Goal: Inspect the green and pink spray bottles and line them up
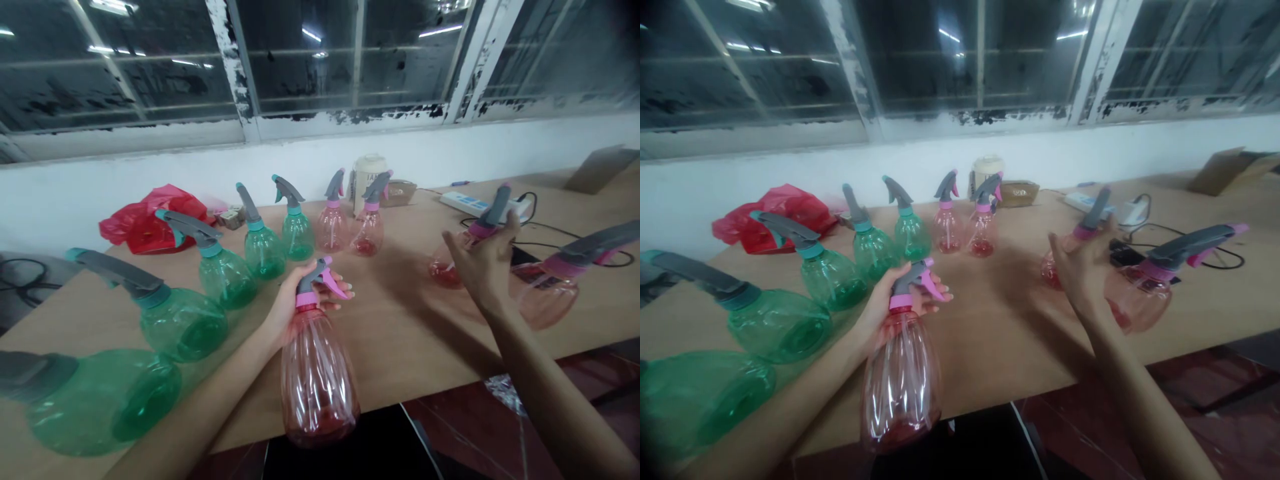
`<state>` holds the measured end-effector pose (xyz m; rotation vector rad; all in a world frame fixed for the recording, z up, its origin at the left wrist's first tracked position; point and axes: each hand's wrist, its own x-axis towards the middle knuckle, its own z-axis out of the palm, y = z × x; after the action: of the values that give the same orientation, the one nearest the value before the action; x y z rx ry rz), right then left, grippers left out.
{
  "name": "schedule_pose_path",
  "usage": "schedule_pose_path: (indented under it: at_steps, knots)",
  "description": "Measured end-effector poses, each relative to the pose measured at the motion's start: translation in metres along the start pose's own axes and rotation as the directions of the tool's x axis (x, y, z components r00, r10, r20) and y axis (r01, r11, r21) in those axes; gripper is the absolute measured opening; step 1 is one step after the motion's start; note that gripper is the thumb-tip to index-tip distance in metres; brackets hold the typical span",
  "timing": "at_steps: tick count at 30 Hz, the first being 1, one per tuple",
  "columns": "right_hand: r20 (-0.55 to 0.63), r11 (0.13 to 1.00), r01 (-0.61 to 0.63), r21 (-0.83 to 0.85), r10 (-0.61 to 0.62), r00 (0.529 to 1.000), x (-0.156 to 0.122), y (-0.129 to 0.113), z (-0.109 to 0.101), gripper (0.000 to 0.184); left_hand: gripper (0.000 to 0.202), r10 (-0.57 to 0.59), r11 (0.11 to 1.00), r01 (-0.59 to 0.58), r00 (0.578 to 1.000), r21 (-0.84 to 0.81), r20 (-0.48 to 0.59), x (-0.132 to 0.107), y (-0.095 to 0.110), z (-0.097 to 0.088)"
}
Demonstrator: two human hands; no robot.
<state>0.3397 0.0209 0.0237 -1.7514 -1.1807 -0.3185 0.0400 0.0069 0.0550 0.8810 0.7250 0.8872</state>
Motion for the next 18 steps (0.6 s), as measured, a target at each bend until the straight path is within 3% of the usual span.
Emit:
schedule_pose_path:
  at_steps: [3, 6, 11, 14, 18]
  knots:
    - [-0.009, 0.996, -0.075, -0.043, 0.074, 0.997, -0.005, -0.005, 0.001, 0.076, 0.042, -0.003, 1.0, 0.003, 1.0, -0.002, 0.001, -0.001, 0.001, 0.001]
    - [0.055, 0.999, -0.029, -0.014, 0.029, 0.998, -0.015, -0.012, -0.003, 0.054, 0.042, -0.01, 1.0, 0.01, 1.0, -0.006, -0.013, -0.001, 0.002, 0.002]
    - [0.181, 0.975, 0.047, 0.219, -0.087, 0.98, -0.05, -0.033, -0.015, 0.045, 0.041, -0.016, 1.0, 0.016, 1.0, -0.023, -0.018, 0.001, 0.002, 0.0]
    - [0.312, 0.929, -0.014, 0.37, -0.11, 0.944, -0.075, -0.044, -0.024, 0.042, 0.032, 0.012, 1.0, -0.012, 0.999, 0.001, -0.046, 0.003, 0.003, -0.003]
    - [0.324, 0.91, -0.051, 0.411, -0.094, 0.941, -0.096, -0.05, -0.033, 0.041, 0.025, 0.06, 0.998, -0.06, 0.996, 0.0, -0.067, 0.003, 0.004, -0.006]
